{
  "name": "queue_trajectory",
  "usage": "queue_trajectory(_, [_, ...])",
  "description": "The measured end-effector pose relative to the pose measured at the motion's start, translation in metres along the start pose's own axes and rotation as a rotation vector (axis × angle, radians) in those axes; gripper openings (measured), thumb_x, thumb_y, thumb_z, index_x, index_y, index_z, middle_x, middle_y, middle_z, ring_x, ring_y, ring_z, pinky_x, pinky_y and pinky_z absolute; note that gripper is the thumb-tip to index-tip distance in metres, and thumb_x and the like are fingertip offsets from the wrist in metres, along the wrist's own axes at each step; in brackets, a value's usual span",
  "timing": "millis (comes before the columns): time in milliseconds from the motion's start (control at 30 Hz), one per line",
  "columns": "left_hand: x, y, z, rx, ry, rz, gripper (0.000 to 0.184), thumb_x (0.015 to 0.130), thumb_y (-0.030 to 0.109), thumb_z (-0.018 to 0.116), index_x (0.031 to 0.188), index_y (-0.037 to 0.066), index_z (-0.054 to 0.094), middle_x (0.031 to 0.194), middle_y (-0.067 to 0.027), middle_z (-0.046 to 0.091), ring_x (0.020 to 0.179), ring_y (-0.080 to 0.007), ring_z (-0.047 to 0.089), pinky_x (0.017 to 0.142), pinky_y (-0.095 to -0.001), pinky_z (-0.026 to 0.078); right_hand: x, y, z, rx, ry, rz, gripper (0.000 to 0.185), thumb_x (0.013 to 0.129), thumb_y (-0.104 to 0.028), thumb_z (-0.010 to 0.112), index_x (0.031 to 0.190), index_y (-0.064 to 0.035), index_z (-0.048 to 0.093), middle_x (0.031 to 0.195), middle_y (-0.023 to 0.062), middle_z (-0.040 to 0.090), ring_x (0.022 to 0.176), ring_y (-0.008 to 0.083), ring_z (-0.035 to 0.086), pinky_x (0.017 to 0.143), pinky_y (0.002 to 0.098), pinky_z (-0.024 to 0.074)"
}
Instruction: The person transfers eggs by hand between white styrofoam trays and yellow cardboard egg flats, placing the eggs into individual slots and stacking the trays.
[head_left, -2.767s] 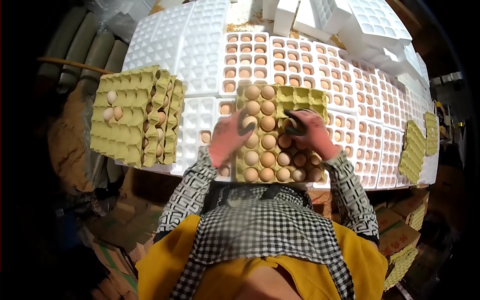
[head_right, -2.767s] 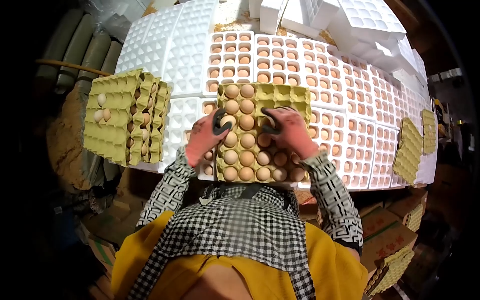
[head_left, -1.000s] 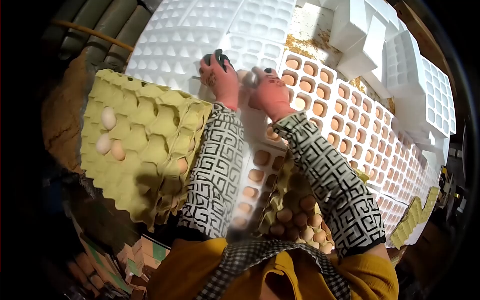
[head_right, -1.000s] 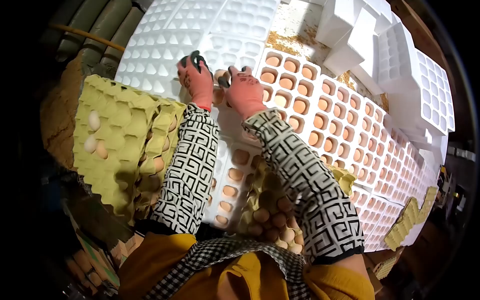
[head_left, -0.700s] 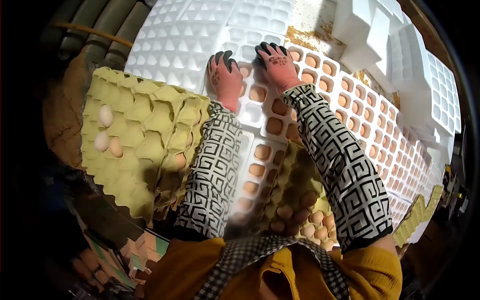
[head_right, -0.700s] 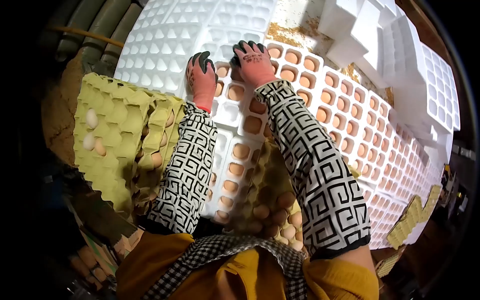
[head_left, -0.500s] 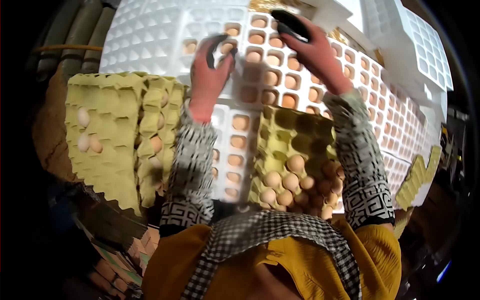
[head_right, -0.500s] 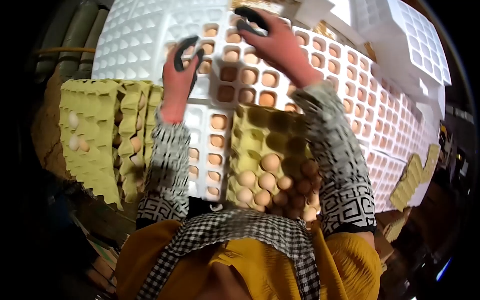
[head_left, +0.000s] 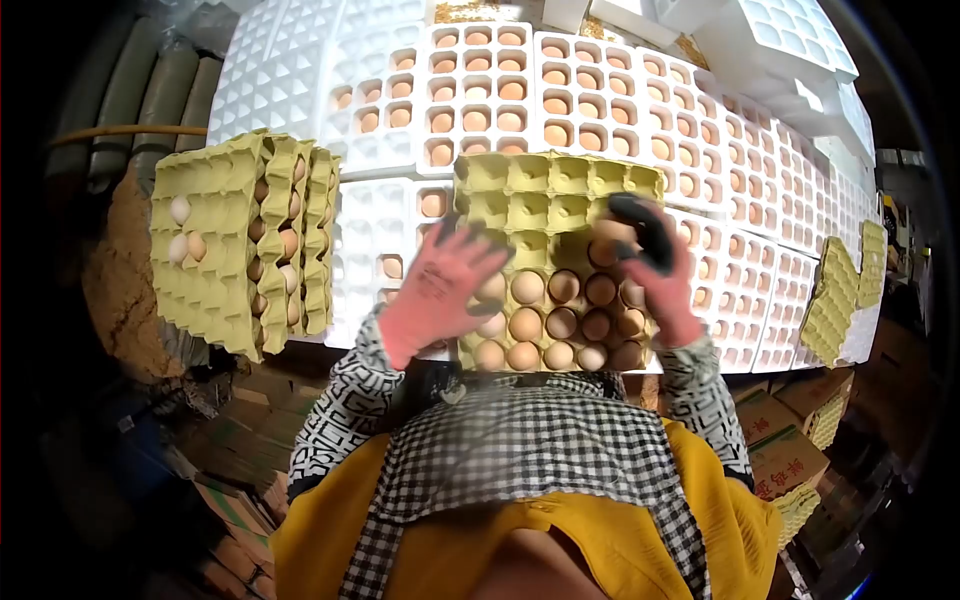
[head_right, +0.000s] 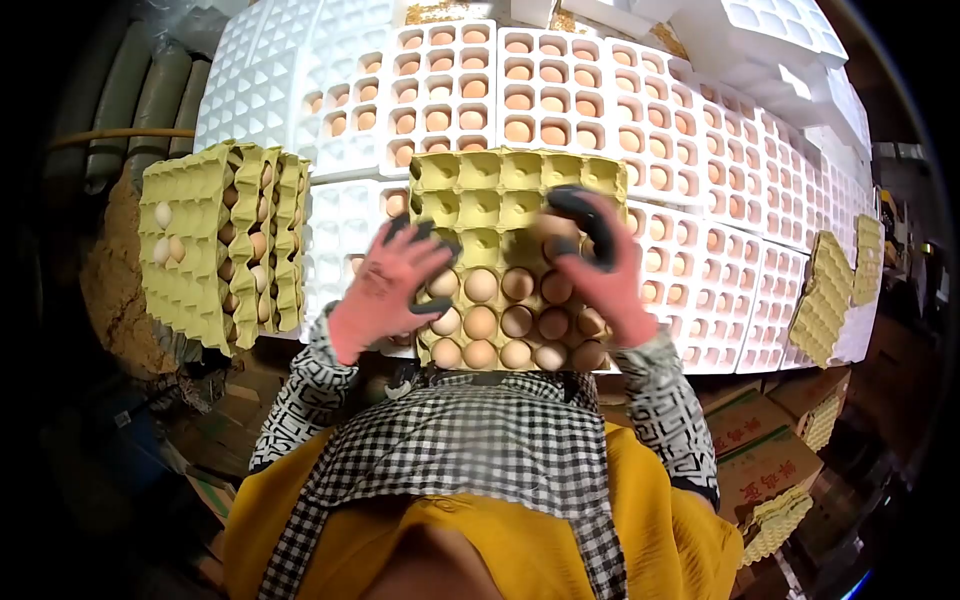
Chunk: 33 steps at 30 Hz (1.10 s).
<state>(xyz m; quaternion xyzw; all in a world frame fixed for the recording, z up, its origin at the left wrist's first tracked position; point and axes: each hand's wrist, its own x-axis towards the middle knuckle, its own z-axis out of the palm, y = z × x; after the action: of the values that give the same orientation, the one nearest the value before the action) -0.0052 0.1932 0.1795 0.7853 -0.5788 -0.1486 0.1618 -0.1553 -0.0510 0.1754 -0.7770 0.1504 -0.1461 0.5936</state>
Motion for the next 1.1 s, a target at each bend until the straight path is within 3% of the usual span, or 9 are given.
queue_trajectory(200, [-0.021,0.005,0.023,-0.464,0.289,-0.112,0.048,0.078,0.019,0.068,0.123,0.008,0.059,0.122,-0.0147,0.058,0.117,-0.0313,0.056,0.104,-0.0433,0.042,-0.017,-0.006,0.028,-1.223,-0.550,-0.196,0.043,0.075,-0.014,0.066,0.118,-0.0114,0.062,0.122,0.0133,0.058,0.094,0.0273,0.064,0.074,0.0352,0.0536])
queue_trajectory(300, [-0.016,-0.007,0.016,-1.490,0.371,-0.290,0.041,0.074,0.010,0.067,0.111,-0.002,0.057,0.117,-0.0112,0.056,0.111,-0.0208,0.056,0.094,-0.0337,0.050,-0.014,-0.017,0.029,-1.058,-0.616,-0.101,0.045,0.074,-0.019,0.071,0.117,-0.0072,0.061,0.116,0.0141,0.062,0.106,0.0279,0.061,0.081,0.0362,0.0520])
queue_trajectory(367, [-0.001,0.011,0.008,-0.582,0.285,-0.157,0.042,0.075,0.021,0.071,0.110,0.002,0.059,0.114,-0.0140,0.056,0.100,-0.0233,0.062,0.090,-0.0355,0.052,-0.017,-0.010,-0.003,-0.663,-0.316,-0.066,0.044,0.074,-0.020,0.074,0.114,-0.0058,0.062,0.108,0.0129,0.064,0.097,0.0256,0.064,0.080,0.0360,0.0517])
queue_trajectory(467, [0.014,0.036,0.033,0.043,-0.100,-0.131,0.046,0.073,0.033,0.075,0.113,0.014,0.063,0.115,-0.0176,0.054,0.090,-0.0321,0.065,0.074,-0.0430,0.054,-0.008,-0.017,-0.050,0.147,-0.168,0.305,0.063,0.071,-0.015,0.076,0.130,-0.0061,0.057,0.116,0.0067,0.063,0.105,0.0164,0.060,0.091,0.0304,0.0485])
queue_trajectory(533, [0.021,0.034,0.031,0.071,-0.204,-0.093,0.046,0.073,0.034,0.074,0.112,0.013,0.063,0.112,-0.0156,0.054,0.088,-0.0310,0.065,0.072,-0.0439,0.053,0.005,-0.015,-0.055,-0.046,-0.243,0.164,0.056,0.073,-0.013,0.076,0.126,-0.0055,0.060,0.128,0.0077,0.058,0.112,0.0190,0.059,0.092,0.0325,0.0488])
queue_trajectory(633, [0.016,0.019,0.019,-0.273,-0.117,-0.184,0.044,0.076,0.033,0.075,0.112,0.010,0.065,0.106,-0.0120,0.057,0.091,-0.0304,0.063,0.078,-0.0372,0.052,-0.003,0.021,-0.024,-1.494,-0.263,-0.401,0.015,0.077,-0.014,0.062,0.091,-0.0105,0.066,0.135,0.0189,0.052,0.094,0.0305,0.060,0.075,0.0384,0.0530])
queue_trajectory(767, [0.018,-0.038,0.020,-0.697,0.573,-0.423,0.047,0.079,0.011,0.075,0.122,-0.002,0.060,0.109,-0.0105,0.066,0.097,-0.0151,0.061,0.085,-0.0311,0.049,0.019,0.011,-0.023,-1.208,-0.592,-0.248,0.029,0.072,-0.024,0.070,0.099,-0.0139,0.067,0.138,0.0164,0.049,0.108,0.0322,0.058,0.075,0.0402,0.0538])
queue_trajectory(967, [0.096,-0.207,-0.001,-0.694,1.230,-0.733,0.046,0.083,0.018,0.070,0.121,-0.004,0.055,0.113,-0.0175,0.063,0.103,-0.0297,0.061,0.090,-0.0369,0.048,0.112,-0.002,0.008,-0.214,-0.139,0.057,0.048,0.068,-0.018,0.084,0.110,-0.0002,0.067,0.128,0.0159,0.058,0.112,0.0246,0.062,0.093,0.0345,0.0506])
queue_trajectory(1100, [0.142,-0.288,-0.032,-0.179,0.855,-1.207,0.048,0.085,0.030,0.063,0.122,0.000,0.054,0.119,-0.0198,0.057,0.108,-0.0361,0.058,0.091,-0.0416,0.049,0.289,0.015,0.137,-0.555,0.075,-0.433,0.044,0.071,-0.031,0.079,0.111,-0.0141,0.068,0.119,0.0139,0.059,0.094,0.0271,0.064,0.083,0.0390,0.0509])
